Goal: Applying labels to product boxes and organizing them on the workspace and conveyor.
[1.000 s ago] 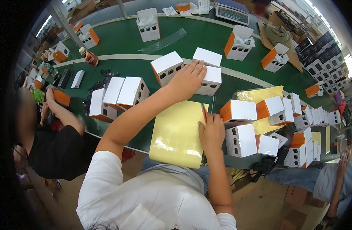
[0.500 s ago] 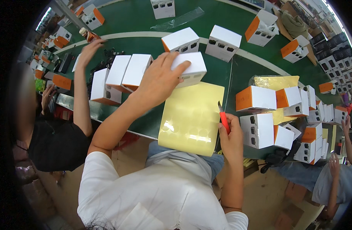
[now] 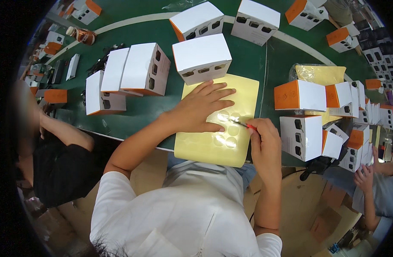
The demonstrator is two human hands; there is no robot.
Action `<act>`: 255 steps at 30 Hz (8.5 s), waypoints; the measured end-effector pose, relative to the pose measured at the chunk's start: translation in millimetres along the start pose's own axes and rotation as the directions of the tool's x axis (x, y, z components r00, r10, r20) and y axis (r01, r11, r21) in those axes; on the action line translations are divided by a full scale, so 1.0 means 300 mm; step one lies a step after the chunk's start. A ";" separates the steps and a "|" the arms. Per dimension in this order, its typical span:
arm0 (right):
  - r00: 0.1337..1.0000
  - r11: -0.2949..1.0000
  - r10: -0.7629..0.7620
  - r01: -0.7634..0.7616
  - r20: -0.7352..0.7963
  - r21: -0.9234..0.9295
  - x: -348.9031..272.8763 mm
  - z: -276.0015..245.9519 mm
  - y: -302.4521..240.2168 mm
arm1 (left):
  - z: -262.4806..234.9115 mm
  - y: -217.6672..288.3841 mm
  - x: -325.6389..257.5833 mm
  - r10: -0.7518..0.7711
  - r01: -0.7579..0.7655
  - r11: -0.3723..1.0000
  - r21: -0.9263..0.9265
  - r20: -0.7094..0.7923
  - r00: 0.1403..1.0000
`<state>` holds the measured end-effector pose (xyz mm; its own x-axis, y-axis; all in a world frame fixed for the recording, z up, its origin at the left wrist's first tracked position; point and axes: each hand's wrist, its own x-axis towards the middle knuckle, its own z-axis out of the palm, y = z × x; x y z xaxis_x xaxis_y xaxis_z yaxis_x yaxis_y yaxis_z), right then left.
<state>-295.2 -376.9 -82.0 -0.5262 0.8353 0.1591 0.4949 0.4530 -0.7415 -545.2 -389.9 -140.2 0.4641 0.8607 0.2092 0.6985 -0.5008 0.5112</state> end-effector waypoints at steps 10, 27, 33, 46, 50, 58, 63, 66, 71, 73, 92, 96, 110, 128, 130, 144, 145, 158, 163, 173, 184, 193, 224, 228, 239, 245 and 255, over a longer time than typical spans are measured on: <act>0.987 0.929 0.164 -0.152 0.006 -0.336 0.069 0.059 -0.057 | 0.010 0.015 0.006 -0.013 0.013 1.000 0.003 -0.095 0.995; 0.972 0.898 0.235 -0.211 0.015 -0.385 0.089 0.089 -0.071 | 0.012 0.021 0.008 -0.034 0.033 0.999 -0.008 -0.129 0.991; 0.993 0.830 0.105 -0.118 -0.054 -0.545 0.098 0.130 -0.052 | 0.018 0.021 0.012 -0.033 0.030 0.999 -0.028 -0.124 0.992; 0.953 0.933 0.172 -0.239 -0.250 -0.268 0.067 0.076 -0.082 | 0.050 0.052 0.042 -0.079 0.091 0.993 0.076 -0.145 0.986; 0.931 0.982 0.187 -0.185 -0.315 0.036 0.024 0.012 -0.093 | -0.028 0.088 0.003 0.090 -0.020 0.984 0.175 -0.408 0.909; 0.953 0.977 0.120 -0.064 -0.279 0.203 0.018 -0.046 -0.124 | -0.301 0.045 0.020 -0.102 0.315 0.837 0.448 -0.438 0.893; 0.949 0.953 0.150 -0.064 -0.277 0.297 0.017 -0.043 -0.135 | -0.292 0.037 0.023 -0.104 0.316 0.818 0.481 -0.417 0.903; 0.953 0.957 0.108 -0.022 -0.283 0.290 0.023 -0.050 -0.160 | -0.291 0.021 0.019 -0.120 0.311 0.838 0.448 -0.406 0.906; 0.945 0.967 0.009 0.076 -0.328 0.245 0.046 -0.101 -0.220 | -0.355 0.093 -0.015 -0.215 0.226 0.974 -0.022 -0.409 0.887; 0.943 0.970 -0.012 0.092 -0.334 0.225 0.065 -0.123 -0.248 | -0.362 0.136 -0.030 -0.264 0.200 0.960 -0.195 -0.399 0.878; 0.954 0.993 -0.113 0.102 -0.277 -0.055 0.167 -0.080 -0.349 | -0.358 0.219 -0.080 -0.193 0.032 0.927 -0.373 -0.403 0.895; 0.933 0.906 -0.268 0.160 -0.239 -0.393 0.161 -0.085 -0.364 | -0.356 0.220 -0.084 -0.192 0.030 0.928 -0.371 -0.408 0.892; 0.927 0.940 -0.315 0.274 -0.204 -0.203 0.136 -0.034 -0.368 | -0.348 0.231 -0.093 -0.191 0.032 0.932 -0.362 -0.412 0.891; 0.966 0.955 -0.229 0.199 -0.119 -0.219 0.148 -0.081 -0.289 | -0.334 0.233 -0.092 -0.117 0.006 0.974 -0.225 -0.482 0.868; 0.985 0.987 -0.038 0.011 -0.169 -0.161 0.135 -0.088 -0.272 | -0.312 0.193 -0.067 -0.111 0.034 0.988 -0.149 -0.552 0.827; 0.984 0.977 0.152 -0.136 0.090 -0.166 0.041 -0.015 -0.089 | -0.157 0.084 -0.032 0.105 -0.092 0.993 0.067 -0.212 0.972; 0.981 0.975 0.164 -0.145 0.101 -0.168 0.047 0.002 -0.089 | -0.142 0.077 -0.030 0.095 -0.086 0.995 0.053 -0.209 0.973; 0.985 0.925 0.131 -0.080 0.113 -0.370 0.091 0.082 -0.073 | -0.025 0.009 -0.042 0.006 -0.011 0.998 0.065 0.077 0.997; 0.978 0.923 0.146 -0.081 0.147 -0.377 0.089 0.076 -0.074 | -0.021 0.011 -0.042 -0.011 0.006 0.999 0.051 0.090 0.996; 0.990 0.877 0.116 -0.064 0.080 -0.477 0.095 0.122 -0.096 | -0.018 0.009 -0.044 -0.017 0.014 0.999 0.039 0.069 0.997; 0.984 0.950 0.165 -0.176 -0.064 -0.259 0.053 0.043 -0.126 | -0.032 0.031 -0.041 0.030 -0.029 0.996 0.082 -0.006 1.000; 0.958 0.977 0.163 -0.123 -0.237 0.176 -0.018 -0.038 -0.098 | -0.278 0.043 0.104 -0.040 0.293 0.835 0.466 -0.479 0.877; 0.950 0.875 0.220 -0.092 -0.222 0.474 0.038 -0.061 -0.165 | -0.120 0.215 -0.023 -0.675 -0.252 -0.367 -0.896 0.070 0.734; 0.944 0.954 0.187 -0.109 -0.271 0.278 0.040 -0.059 -0.187 | -0.121 0.219 -0.026 -0.697 -0.244 -0.335 -0.910 0.066 0.714; 0.925 0.916 0.022 -0.171 -0.379 -0.363 0.068 -0.072 -0.219 | -0.092 0.219 -0.060 -0.696 -0.224 -0.384 -0.896 0.122 0.708; 0.933 0.637 0.359 -0.252 0.009 0.729 0.041 0.039 -0.115 | -0.060 0.241 -0.067 -0.686 -0.256 -0.414 -0.874 0.115 0.719; 0.887 0.484 0.461 -0.227 -0.025 0.845 -0.081 0.065 -0.038 | -0.176 0.096 0.417 -0.024 0.063 0.997 0.051 -0.557 0.830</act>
<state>-301.6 -408.6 -90.1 -0.2208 0.9577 -0.1843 -0.2251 -0.2339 -0.9459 -495.6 -291.8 -55.2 0.0655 0.7774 0.6255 0.7534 -0.4496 0.4799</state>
